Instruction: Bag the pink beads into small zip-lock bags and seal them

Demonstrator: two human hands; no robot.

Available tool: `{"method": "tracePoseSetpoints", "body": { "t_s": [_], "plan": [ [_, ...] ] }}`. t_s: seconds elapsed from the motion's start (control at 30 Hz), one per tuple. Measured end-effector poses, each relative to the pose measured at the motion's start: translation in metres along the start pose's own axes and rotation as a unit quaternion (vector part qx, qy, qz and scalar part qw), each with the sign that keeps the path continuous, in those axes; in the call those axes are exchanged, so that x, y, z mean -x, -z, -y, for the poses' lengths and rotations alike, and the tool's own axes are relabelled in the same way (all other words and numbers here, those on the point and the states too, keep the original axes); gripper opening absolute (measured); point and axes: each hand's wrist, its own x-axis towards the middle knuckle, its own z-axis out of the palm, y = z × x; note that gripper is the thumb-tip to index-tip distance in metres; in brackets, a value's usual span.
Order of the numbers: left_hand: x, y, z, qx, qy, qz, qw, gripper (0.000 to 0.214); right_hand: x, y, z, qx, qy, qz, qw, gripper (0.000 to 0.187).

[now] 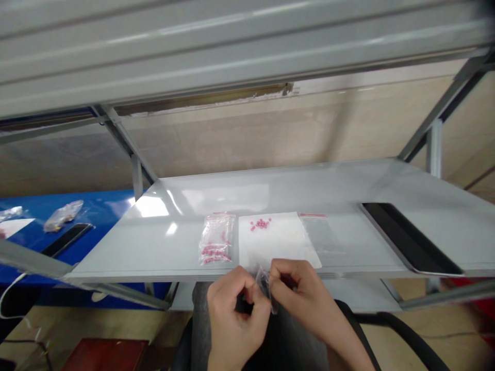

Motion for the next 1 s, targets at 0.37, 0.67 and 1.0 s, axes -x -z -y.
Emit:
{"method": "tracePoseSetpoints", "body": {
  "t_s": [0.37, 0.67, 1.0],
  "plan": [
    [0.0, 0.005, 0.013, -0.058, -0.08, 0.116, 0.988, 0.092, 0.003, 0.008, 0.002, -0.071, -0.012, 0.034, 0.997, 0.019],
    [-0.005, 0.005, 0.012, 0.004, -0.017, 0.103, 0.994, 0.066, -0.002, 0.01, -0.003, -0.007, -0.006, 0.002, 1.0, 0.027],
    [-0.008, 0.001, 0.018, -0.069, -0.027, 0.025, 0.997, 0.052, 0.001, 0.007, 0.005, 0.049, 0.137, -0.094, 0.985, 0.006]
  ]
}}
